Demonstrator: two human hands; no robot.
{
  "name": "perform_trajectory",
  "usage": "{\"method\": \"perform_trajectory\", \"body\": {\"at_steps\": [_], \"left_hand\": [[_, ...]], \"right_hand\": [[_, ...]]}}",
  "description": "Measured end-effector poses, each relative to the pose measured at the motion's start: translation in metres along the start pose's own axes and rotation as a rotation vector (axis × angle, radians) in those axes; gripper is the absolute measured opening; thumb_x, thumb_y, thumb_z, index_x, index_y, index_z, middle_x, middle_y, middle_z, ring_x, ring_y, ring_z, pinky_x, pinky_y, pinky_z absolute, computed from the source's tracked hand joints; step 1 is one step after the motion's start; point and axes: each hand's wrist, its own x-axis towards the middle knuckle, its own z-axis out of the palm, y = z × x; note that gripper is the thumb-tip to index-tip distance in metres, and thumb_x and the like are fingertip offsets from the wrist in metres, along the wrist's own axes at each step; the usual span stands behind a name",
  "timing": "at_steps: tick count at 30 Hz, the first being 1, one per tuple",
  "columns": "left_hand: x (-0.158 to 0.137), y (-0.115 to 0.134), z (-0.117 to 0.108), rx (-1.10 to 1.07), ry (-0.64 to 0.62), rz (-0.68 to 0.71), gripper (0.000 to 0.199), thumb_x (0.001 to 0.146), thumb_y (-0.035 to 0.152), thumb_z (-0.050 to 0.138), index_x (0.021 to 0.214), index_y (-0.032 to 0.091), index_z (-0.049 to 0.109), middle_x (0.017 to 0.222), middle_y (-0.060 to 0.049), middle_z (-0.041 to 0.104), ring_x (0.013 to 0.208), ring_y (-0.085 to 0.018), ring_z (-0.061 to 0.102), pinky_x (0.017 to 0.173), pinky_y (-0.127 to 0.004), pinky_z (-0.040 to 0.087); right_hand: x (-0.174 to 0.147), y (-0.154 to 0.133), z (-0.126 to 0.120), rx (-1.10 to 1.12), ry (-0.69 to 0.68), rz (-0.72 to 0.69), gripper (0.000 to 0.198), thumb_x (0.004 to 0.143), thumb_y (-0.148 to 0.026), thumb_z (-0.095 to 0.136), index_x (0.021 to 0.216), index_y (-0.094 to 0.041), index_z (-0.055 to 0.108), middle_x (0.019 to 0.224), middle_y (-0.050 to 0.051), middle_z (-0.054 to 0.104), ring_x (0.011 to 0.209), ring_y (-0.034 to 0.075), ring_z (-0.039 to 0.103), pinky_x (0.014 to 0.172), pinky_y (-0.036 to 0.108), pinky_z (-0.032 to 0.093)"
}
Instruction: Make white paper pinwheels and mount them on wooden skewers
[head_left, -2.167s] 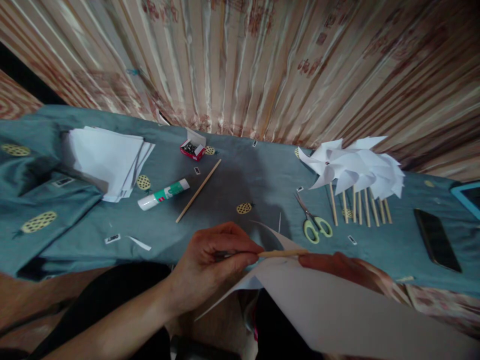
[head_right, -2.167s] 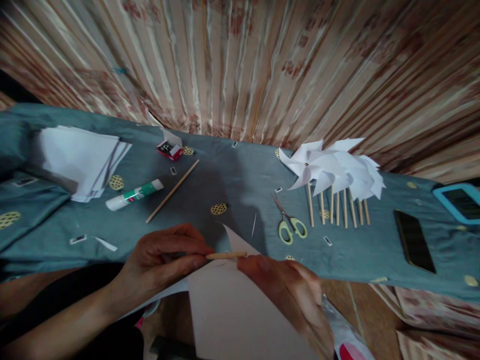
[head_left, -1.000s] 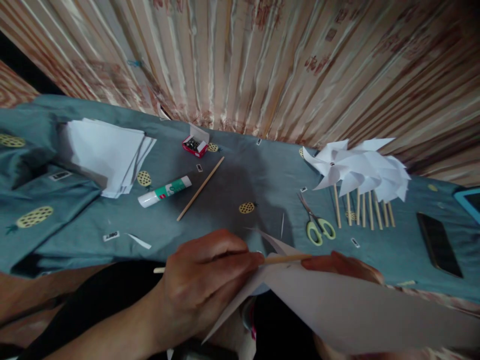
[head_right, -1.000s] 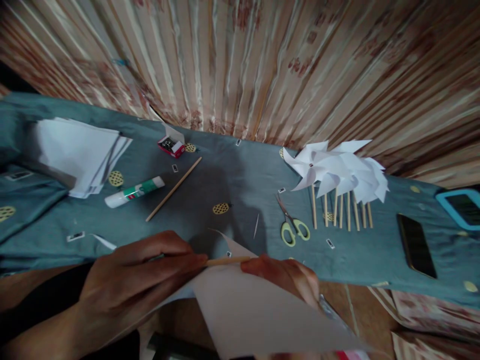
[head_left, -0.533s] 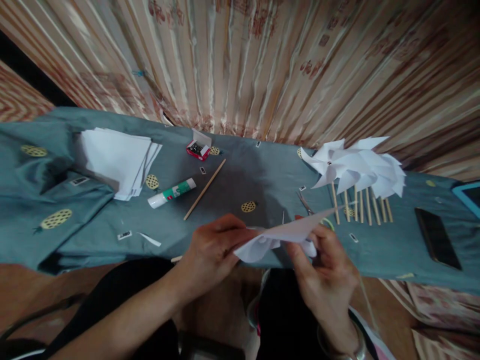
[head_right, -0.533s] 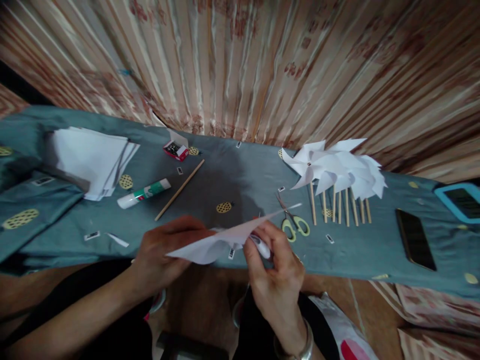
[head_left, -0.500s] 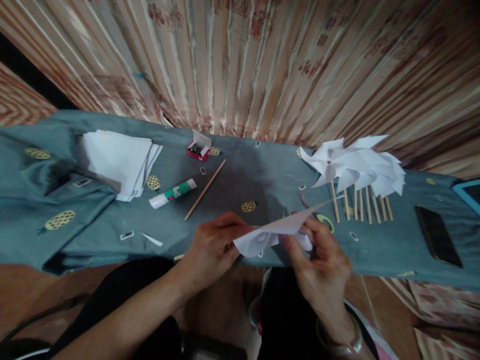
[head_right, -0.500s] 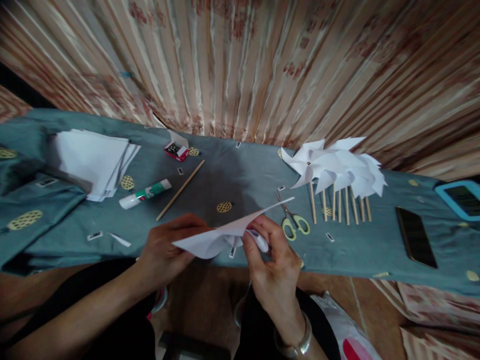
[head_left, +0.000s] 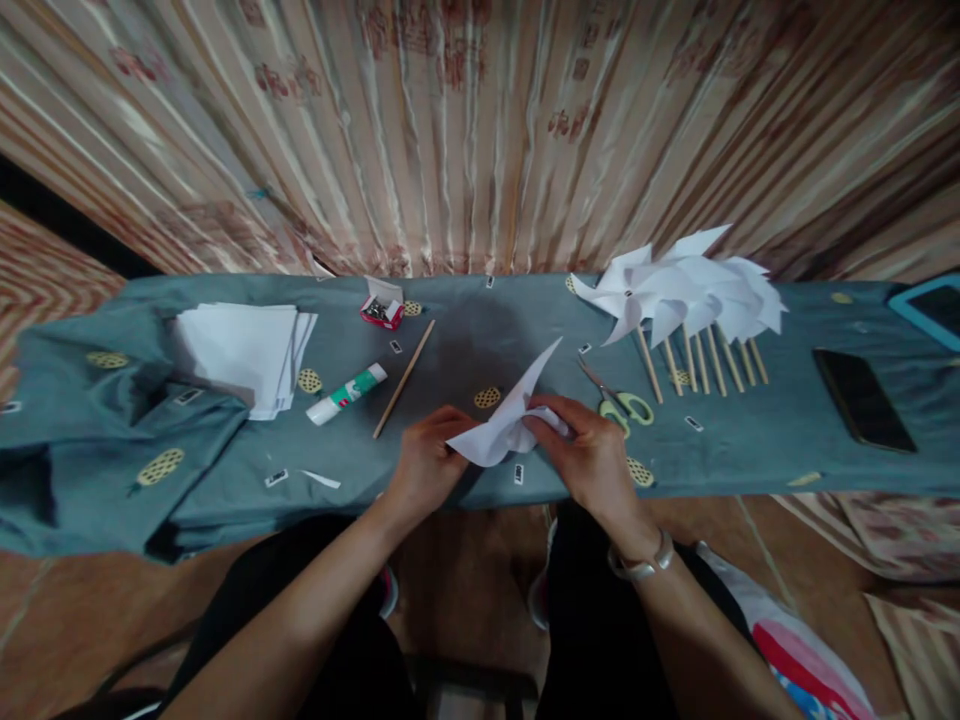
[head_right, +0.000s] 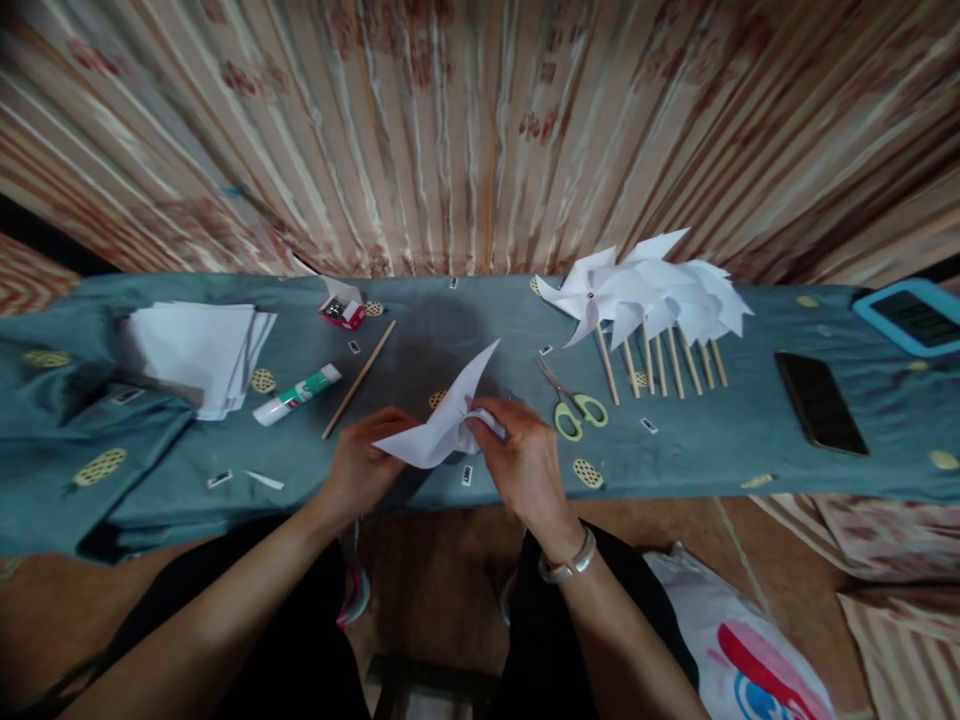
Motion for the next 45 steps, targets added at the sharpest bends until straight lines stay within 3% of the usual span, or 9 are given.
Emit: {"method": "perform_trajectory", "body": {"at_steps": [15,25,34,45], "left_hand": [[0.007,-0.008,0.0,-0.023,-0.034,-0.016,0.015,0.084,0.026,0.066,0.086,0.018,0.079,0.078,-0.005,0.071,0.068,-0.014,0.066,0.065,-0.022,0.052],[0.007,-0.008,-0.002,-0.001,-0.042,0.0,0.014,0.085,0.026,0.067,0.087,0.018,0.079,0.077,-0.005,0.071,0.067,-0.013,0.065,0.061,-0.021,0.049],[0.005,-0.007,-0.005,0.052,-0.031,0.068,0.012,0.086,0.021,0.066,0.087,0.017,0.078,0.079,-0.005,0.071,0.07,-0.012,0.066,0.065,-0.02,0.051],[0.006,-0.006,-0.007,0.078,-0.01,0.078,0.009,0.083,0.015,0.069,0.086,0.016,0.078,0.08,-0.004,0.071,0.07,-0.012,0.066,0.065,-0.02,0.051]], "right_hand": [[0.011,0.011,-0.003,-0.085,-0.216,-0.197,0.026,0.093,-0.022,0.05,0.113,-0.021,0.067,0.106,0.008,0.075,0.099,0.025,0.069,0.092,0.041,0.053],[0.01,0.012,-0.002,-0.114,-0.235,-0.249,0.027,0.096,-0.022,0.046,0.115,-0.022,0.064,0.109,0.009,0.072,0.103,0.025,0.067,0.093,0.042,0.051],[0.011,0.009,-0.004,-0.202,-0.351,-0.341,0.026,0.097,-0.018,0.039,0.114,-0.017,0.058,0.115,0.015,0.067,0.112,0.029,0.061,0.096,0.046,0.047],[0.008,0.004,0.0,-0.239,-0.292,-0.345,0.023,0.097,-0.016,0.039,0.109,-0.018,0.058,0.102,0.012,0.068,0.109,0.03,0.061,0.096,0.046,0.044]]}}
